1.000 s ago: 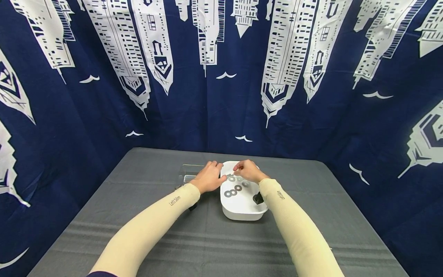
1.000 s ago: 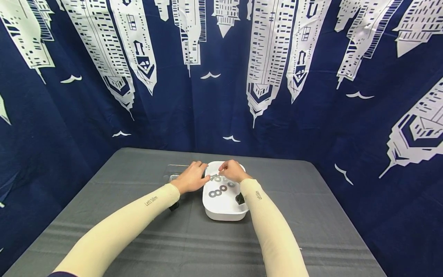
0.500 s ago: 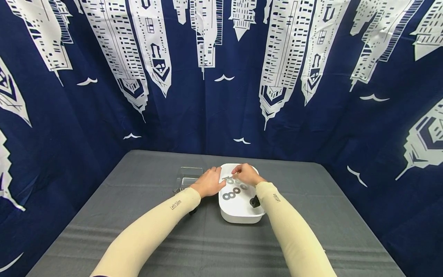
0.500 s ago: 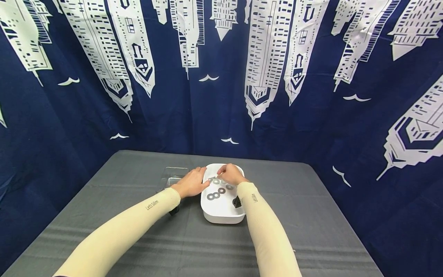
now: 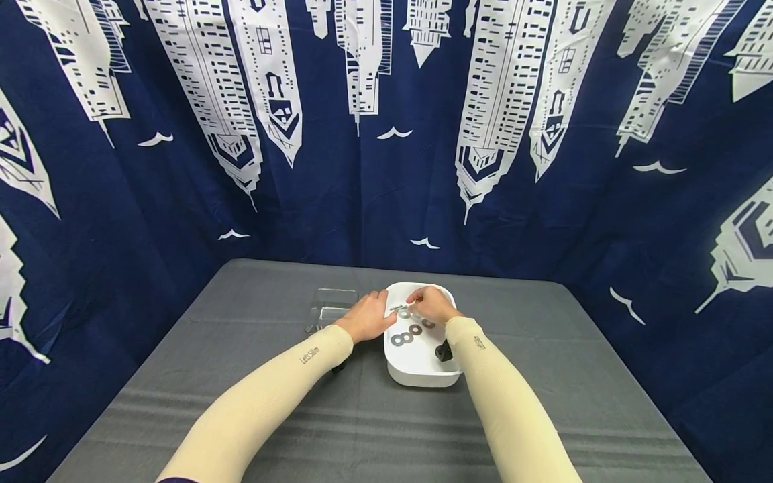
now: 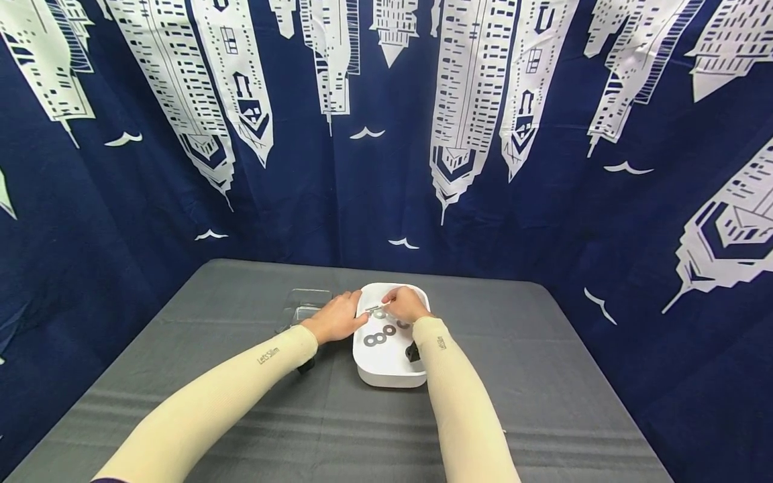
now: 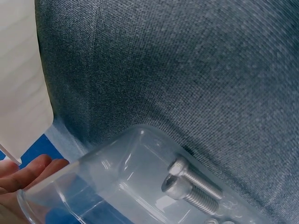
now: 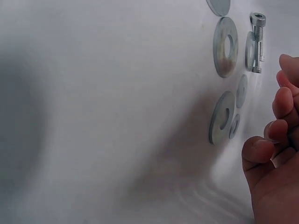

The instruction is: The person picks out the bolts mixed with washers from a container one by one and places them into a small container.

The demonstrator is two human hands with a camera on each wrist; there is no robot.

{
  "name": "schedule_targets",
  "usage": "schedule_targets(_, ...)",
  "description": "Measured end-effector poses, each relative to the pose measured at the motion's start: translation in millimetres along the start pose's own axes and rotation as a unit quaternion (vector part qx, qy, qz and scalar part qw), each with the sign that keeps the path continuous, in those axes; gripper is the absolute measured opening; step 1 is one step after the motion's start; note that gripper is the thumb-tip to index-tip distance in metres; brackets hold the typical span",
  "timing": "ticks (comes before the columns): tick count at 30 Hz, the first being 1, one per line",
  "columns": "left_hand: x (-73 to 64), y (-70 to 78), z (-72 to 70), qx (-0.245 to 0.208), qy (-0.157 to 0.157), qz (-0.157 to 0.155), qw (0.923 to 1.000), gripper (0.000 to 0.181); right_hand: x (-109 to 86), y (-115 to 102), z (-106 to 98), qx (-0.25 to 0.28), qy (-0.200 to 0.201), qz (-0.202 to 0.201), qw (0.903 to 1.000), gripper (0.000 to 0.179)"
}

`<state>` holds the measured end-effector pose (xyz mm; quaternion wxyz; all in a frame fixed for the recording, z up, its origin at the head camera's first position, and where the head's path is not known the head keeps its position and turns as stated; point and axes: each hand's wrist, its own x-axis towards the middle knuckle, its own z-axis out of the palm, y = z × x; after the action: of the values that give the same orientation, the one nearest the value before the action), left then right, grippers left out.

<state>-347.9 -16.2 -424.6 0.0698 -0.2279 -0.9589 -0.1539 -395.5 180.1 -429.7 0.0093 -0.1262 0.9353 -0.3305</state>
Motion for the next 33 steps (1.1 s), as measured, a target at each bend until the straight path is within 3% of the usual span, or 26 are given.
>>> schedule_targets(7, 1.3, 4.4, 1.9, -0.004, -0.003, -0.001, 1.0, 0.055, 3.0, 7.8, 7.6, 0.021, 0.002, 0.044, 0.9988, 0.022)
schedule_targets(12, -0.7, 7.7, 4.6, -0.008, -0.013, -0.009, 0.9999, 0.057, 1.1, 12.9, 14.4, 0.009, 0.011, 0.053, 0.9985, 0.024)
schedule_targets(16, -2.4, 9.6, 6.8, -0.011, -0.02, -0.009, 0.9997, 0.059, -0.2, 15.6, 17.5, 0.0, 0.019, 0.056, 0.9982, 0.025)
schedule_targets(27, 0.1, 5.3, 3.7, 0.001, 0.013, 0.01, 0.9999, 0.05, 7.1, 6.1, 18.4, 0.001, 0.02, 0.058, 0.9981, 0.024)
schedule_targets(33, 1.3, 3.6, 2.0, 0.007, 0.002, 0.001, 1.0, 0.049, 7.3, 1.4, 19.6, -0.016, 0.029, 0.055, 0.998, 0.019)
